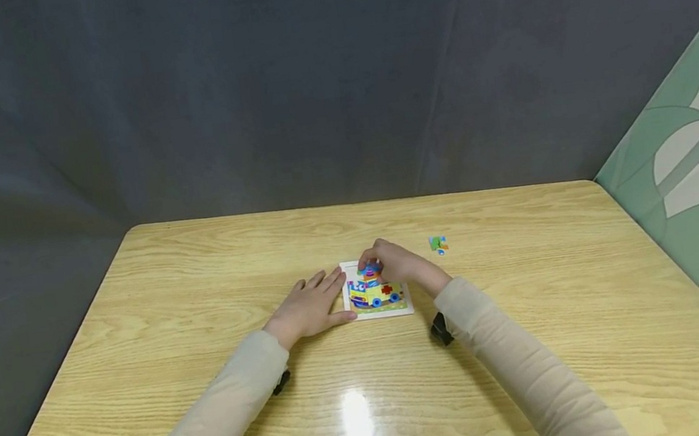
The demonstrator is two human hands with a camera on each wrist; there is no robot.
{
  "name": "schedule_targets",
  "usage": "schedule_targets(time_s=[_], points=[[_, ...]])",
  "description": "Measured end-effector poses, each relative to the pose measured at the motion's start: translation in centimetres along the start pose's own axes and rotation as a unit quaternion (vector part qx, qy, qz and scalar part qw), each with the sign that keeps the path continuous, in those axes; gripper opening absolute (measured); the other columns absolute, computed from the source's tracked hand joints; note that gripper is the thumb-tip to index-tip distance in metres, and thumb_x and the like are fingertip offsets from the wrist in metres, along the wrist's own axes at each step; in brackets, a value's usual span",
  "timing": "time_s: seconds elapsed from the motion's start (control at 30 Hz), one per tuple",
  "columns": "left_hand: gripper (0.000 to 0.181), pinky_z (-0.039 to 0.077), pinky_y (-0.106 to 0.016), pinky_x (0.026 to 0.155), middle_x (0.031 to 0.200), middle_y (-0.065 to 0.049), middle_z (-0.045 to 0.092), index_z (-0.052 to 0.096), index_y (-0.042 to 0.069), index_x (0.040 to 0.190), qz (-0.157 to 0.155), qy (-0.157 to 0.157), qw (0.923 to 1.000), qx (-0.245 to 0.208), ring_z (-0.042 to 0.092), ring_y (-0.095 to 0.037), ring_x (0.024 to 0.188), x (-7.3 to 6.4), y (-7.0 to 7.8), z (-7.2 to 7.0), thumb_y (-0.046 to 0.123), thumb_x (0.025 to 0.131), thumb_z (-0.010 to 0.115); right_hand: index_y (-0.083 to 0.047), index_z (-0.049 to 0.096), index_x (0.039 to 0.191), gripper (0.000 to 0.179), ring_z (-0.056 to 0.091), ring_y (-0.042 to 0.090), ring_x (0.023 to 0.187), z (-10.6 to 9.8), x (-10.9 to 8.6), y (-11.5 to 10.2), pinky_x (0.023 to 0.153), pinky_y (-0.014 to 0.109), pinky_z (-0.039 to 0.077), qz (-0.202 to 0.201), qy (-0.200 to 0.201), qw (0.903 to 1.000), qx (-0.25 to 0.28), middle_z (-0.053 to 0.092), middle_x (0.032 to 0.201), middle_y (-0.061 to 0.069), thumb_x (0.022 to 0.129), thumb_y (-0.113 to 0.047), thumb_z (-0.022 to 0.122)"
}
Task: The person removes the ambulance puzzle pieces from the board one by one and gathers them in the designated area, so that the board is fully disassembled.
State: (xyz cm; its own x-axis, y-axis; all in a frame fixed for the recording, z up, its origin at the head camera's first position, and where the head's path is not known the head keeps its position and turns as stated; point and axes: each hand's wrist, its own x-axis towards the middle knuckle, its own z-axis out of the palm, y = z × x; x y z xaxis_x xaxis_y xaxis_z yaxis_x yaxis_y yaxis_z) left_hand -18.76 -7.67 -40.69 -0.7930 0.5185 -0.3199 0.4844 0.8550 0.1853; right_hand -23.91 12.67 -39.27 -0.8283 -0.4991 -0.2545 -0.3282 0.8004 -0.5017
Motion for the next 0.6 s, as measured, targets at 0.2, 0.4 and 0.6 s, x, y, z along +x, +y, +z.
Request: schedule_targets(time_s=[0.2, 0.4, 0.6], points=[[0.081, 0.019, -0.055, 0.120, 0.163, 0.002, 0.007, 0.012, 0.017, 0.155, -0.001, -0.001, 1.0000, -0.001, 0.014, -0.028, 0.150, -0.04, 0.00, 0.03, 0.063, 0.094, 0.038, -0.007, 0.064, 0.112, 0.037, 0.048, 0.022, 0.090, 0.00, 0.02, 0.04, 0.081, 0.032, 0.045, -0.007, 0.003, 1.0000, -0.004, 0.054, 0.111, 0.015, 0.082, 0.014, 0.060], [0.081, 0.019, -0.054, 0.120, 0.163, 0.002, 0.006, 0.012, 0.017, 0.155, 0.000, -0.002, 1.0000, 0.001, 0.014, -0.028, 0.150, -0.02, -0.02, 0.05, 0.063, 0.094, 0.038, 0.000, 0.059, 0.119, 0.038, 0.052, 0.026, 0.098, 0.09, 0.02, 0.13, 0.094, 0.040, 0.048, -0.003, 0.015, 0.9999, -0.005, 0.055, 0.112, 0.017, 0.083, 0.009, 0.065], [0.080, 0.019, -0.055, 0.120, 0.163, 0.002, 0.007, 0.012, 0.017, 0.155, 0.002, -0.001, 1.0000, -0.002, 0.014, -0.028, 0.150, -0.03, -0.05, 0.04, 0.062, 0.094, 0.038, -0.005, 0.058, 0.116, 0.035, 0.049, 0.024, 0.095, 0.06, 0.00, 0.12, 0.087, 0.037, 0.048, 0.008, 0.009, 0.9999, 0.006, 0.053, 0.113, 0.018, 0.084, 0.008, 0.065]])
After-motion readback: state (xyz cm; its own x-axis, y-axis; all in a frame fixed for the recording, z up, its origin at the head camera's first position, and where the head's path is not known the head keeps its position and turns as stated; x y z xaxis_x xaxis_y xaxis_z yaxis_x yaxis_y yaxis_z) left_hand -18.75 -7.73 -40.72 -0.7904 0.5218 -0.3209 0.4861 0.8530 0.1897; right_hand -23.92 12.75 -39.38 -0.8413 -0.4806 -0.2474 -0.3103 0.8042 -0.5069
